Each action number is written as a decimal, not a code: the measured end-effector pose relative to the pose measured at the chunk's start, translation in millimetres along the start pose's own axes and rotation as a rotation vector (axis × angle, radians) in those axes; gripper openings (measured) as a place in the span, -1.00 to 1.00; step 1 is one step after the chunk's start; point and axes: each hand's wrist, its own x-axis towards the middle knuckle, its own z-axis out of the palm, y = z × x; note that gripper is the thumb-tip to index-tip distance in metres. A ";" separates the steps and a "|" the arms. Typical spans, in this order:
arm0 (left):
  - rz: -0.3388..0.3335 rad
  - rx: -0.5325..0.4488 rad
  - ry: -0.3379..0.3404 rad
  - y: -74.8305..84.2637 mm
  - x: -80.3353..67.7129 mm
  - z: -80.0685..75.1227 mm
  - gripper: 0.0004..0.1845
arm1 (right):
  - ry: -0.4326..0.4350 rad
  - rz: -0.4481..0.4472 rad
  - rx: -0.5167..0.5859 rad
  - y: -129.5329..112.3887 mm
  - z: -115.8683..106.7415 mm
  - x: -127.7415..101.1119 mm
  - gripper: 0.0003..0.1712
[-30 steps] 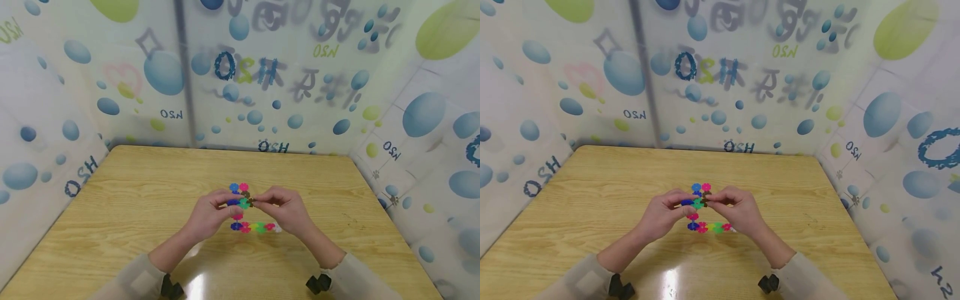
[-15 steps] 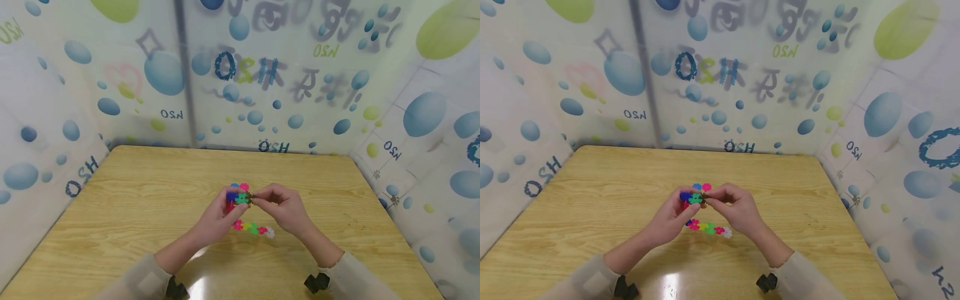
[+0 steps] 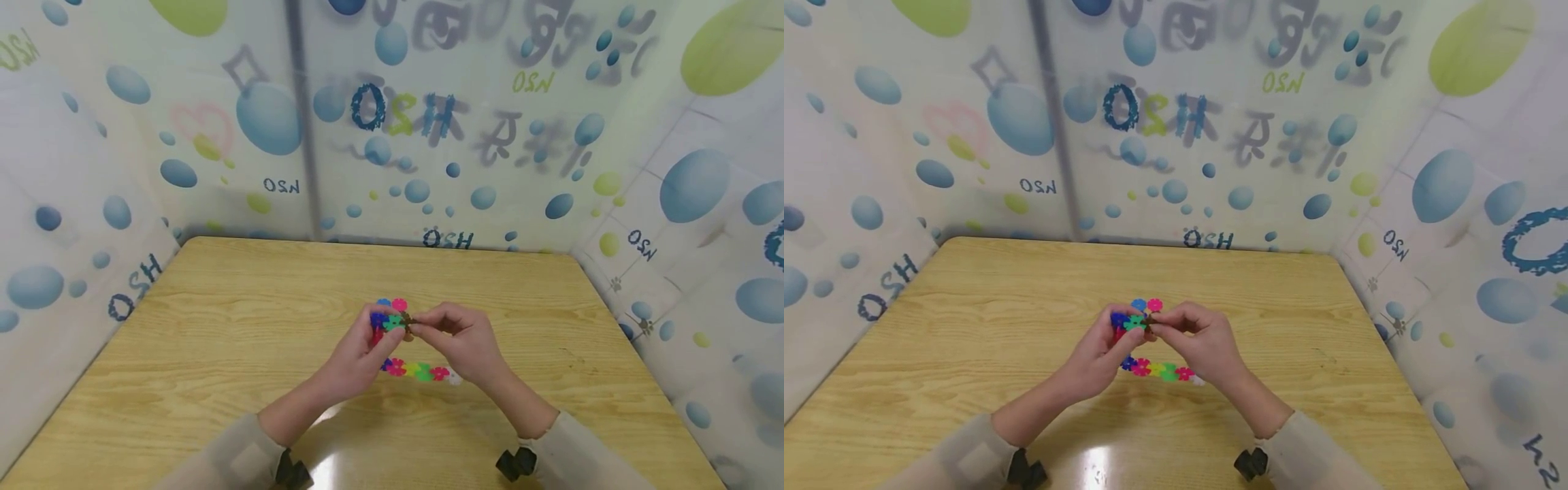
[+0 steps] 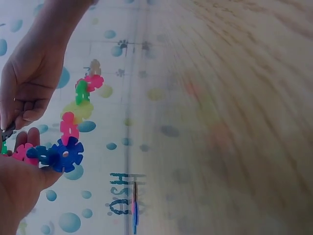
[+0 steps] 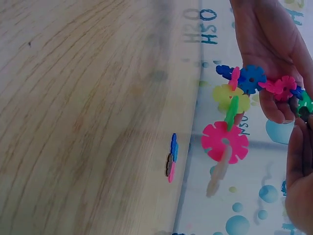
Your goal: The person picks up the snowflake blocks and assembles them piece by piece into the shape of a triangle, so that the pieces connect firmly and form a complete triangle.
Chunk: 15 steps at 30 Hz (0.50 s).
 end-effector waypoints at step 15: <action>-0.037 0.044 0.072 4.1 2.5 1.9 -0.63 | 0.001 -0.001 -0.011 3.0 -4.4 2.0 -0.88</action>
